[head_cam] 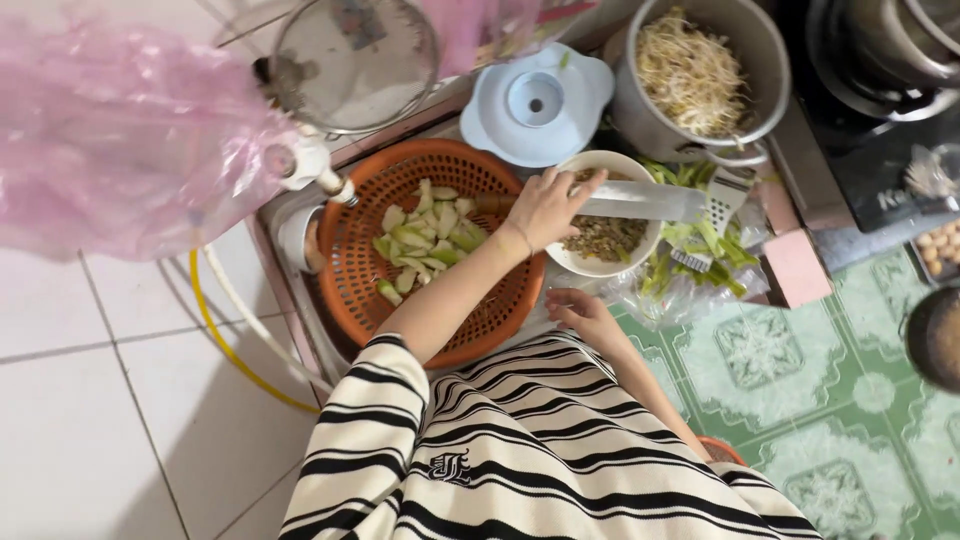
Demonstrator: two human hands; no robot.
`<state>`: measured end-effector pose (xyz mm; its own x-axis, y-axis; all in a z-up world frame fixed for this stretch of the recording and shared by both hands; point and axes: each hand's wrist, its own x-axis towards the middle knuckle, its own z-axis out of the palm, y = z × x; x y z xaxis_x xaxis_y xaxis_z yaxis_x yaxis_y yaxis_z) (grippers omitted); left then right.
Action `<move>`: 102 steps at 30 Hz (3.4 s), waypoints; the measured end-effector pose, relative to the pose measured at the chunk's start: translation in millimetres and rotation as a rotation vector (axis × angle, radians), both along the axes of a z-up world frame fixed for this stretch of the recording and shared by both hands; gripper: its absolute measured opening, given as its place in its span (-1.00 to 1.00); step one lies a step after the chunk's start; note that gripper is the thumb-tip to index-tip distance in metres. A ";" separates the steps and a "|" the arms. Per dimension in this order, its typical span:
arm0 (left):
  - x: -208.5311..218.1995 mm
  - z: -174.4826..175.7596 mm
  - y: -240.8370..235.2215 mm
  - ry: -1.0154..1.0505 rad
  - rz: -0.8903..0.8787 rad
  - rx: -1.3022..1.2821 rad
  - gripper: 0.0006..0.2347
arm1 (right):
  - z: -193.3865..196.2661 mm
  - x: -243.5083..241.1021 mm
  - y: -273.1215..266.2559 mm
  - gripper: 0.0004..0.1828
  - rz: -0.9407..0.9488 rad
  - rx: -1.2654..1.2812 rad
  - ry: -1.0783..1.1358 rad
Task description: The person cuts a green gourd into chunks over a colander in the sink, rinses the pieces under the tap, and transfers them to a pot of boiling water. They fry tofu blocks in a pan with chopsticks, add oil, and stir the boiling vegetables.
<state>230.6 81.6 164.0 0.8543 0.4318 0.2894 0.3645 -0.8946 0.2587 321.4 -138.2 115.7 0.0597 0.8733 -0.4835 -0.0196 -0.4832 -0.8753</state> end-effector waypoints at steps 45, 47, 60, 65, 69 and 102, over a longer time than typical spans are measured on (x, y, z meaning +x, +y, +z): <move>-185.8 -135.2 33.3 0.134 0.954 -0.592 -0.44 | -166.5 -132.6 222.5 0.00 0.404 -0.193 -0.750; -197.4 -159.4 19.4 0.101 0.936 -0.694 -0.43 | -124.2 -150.3 216.4 0.05 0.453 -0.175 -0.722; -266.1 -140.4 -11.2 0.366 0.863 -0.913 -0.31 | -136.9 -153.1 211.5 0.15 0.543 -0.326 -0.708; -218.5 -180.2 -65.7 0.552 0.865 -0.935 -0.15 | -129.7 -177.1 157.3 0.46 1.008 -0.392 -1.116; -201.0 -177.4 -71.7 0.323 0.959 -0.866 -0.32 | -211.7 -167.8 133.2 0.33 1.034 -0.190 -1.341; -125.9 -181.3 43.1 0.370 0.481 -0.362 -0.35 | -132.1 -81.7 215.3 -0.25 -0.204 -0.249 -0.020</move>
<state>104.6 124.7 -17.4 0.5594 0.8002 -0.2163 0.8191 -0.4935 0.2926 239.7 77.1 -16.4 0.2326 0.6978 -0.6775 -0.1223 -0.6701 -0.7321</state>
